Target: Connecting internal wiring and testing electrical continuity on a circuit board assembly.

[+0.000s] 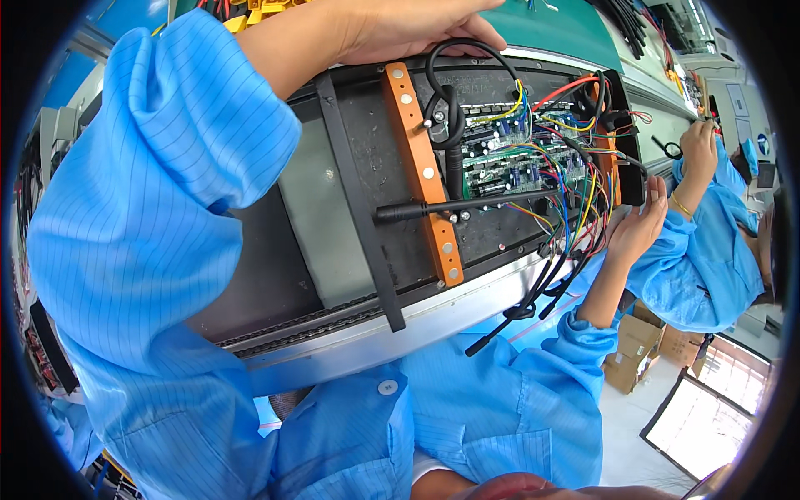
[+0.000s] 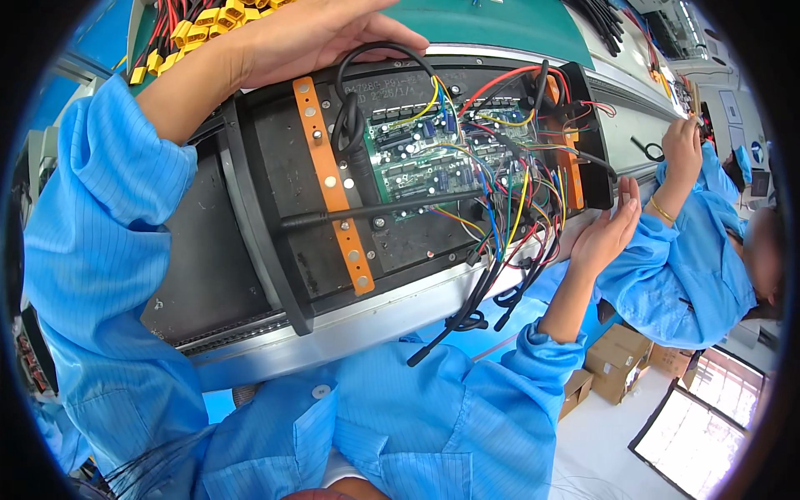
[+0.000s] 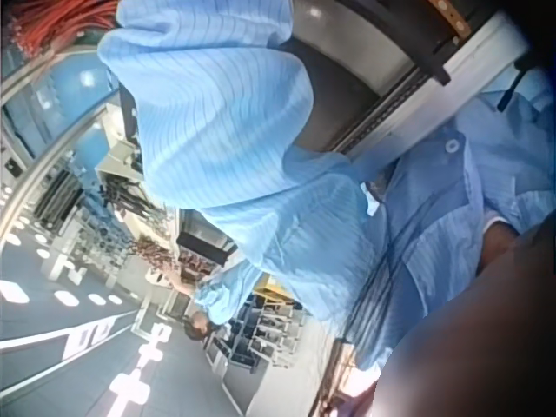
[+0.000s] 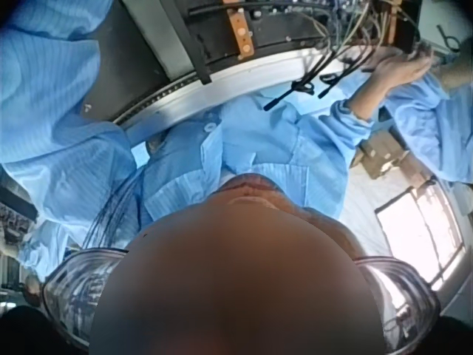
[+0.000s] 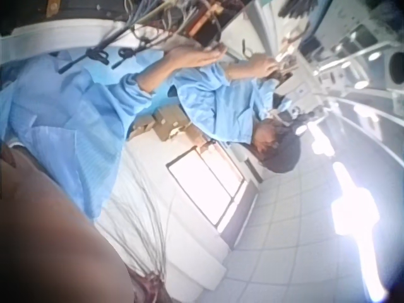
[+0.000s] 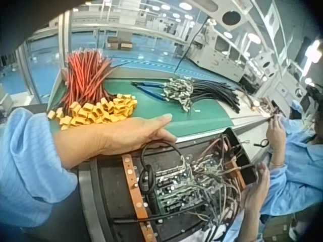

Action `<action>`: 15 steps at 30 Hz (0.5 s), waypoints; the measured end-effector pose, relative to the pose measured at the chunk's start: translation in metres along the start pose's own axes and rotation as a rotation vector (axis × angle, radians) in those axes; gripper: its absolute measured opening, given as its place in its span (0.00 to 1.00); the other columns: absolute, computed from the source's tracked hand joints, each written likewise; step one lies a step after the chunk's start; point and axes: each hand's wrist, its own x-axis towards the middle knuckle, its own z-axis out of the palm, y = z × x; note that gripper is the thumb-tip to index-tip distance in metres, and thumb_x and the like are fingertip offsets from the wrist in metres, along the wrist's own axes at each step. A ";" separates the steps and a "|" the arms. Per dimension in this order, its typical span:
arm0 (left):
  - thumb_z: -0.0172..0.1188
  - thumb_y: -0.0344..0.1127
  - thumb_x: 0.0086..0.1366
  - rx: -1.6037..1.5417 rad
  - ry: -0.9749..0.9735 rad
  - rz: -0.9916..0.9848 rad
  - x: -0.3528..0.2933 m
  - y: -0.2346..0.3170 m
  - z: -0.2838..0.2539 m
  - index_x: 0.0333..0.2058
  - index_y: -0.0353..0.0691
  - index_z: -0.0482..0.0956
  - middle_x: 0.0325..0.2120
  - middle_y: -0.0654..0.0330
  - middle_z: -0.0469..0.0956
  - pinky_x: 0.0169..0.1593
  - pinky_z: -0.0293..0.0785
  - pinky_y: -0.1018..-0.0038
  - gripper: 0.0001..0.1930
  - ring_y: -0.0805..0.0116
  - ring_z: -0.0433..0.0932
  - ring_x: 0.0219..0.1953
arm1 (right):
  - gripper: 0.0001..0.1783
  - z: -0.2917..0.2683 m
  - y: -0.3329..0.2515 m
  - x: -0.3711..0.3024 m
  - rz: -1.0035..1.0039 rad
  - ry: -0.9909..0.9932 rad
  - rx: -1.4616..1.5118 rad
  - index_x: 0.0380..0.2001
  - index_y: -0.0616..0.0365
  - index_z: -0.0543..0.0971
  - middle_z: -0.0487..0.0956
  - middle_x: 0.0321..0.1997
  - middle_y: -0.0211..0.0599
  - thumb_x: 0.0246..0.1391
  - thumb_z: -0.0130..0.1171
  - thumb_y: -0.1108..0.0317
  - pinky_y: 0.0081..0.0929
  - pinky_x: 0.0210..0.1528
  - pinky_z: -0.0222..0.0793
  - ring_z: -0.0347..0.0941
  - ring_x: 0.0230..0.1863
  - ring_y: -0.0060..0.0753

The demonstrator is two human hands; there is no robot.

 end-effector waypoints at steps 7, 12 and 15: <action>0.30 0.56 0.66 0.064 -0.336 0.301 0.045 -0.061 -0.043 0.48 0.32 0.71 0.52 0.54 0.67 0.59 0.55 0.74 0.33 0.62 0.65 0.53 | 0.21 -0.006 0.009 0.006 0.079 0.065 -0.067 0.50 0.63 0.67 0.69 0.51 0.43 0.61 0.37 0.60 0.25 0.55 0.53 0.62 0.54 0.30; 0.34 0.54 0.66 0.188 -0.357 0.456 0.036 -0.035 -0.034 0.46 0.29 0.72 0.49 0.54 0.69 0.57 0.56 0.74 0.31 0.64 0.67 0.50 | 0.20 -0.007 0.010 0.010 0.055 0.059 -0.001 0.49 0.62 0.68 0.70 0.51 0.41 0.60 0.38 0.60 0.23 0.54 0.51 0.63 0.54 0.30; 0.41 0.48 0.65 -0.023 -0.041 0.119 0.021 -0.015 -0.008 0.43 0.29 0.74 0.45 0.54 0.72 0.51 0.63 0.75 0.25 0.66 0.70 0.44 | 0.19 -0.004 0.008 0.011 0.067 0.068 -0.027 0.47 0.63 0.70 0.71 0.48 0.42 0.60 0.39 0.61 0.25 0.53 0.56 0.64 0.51 0.30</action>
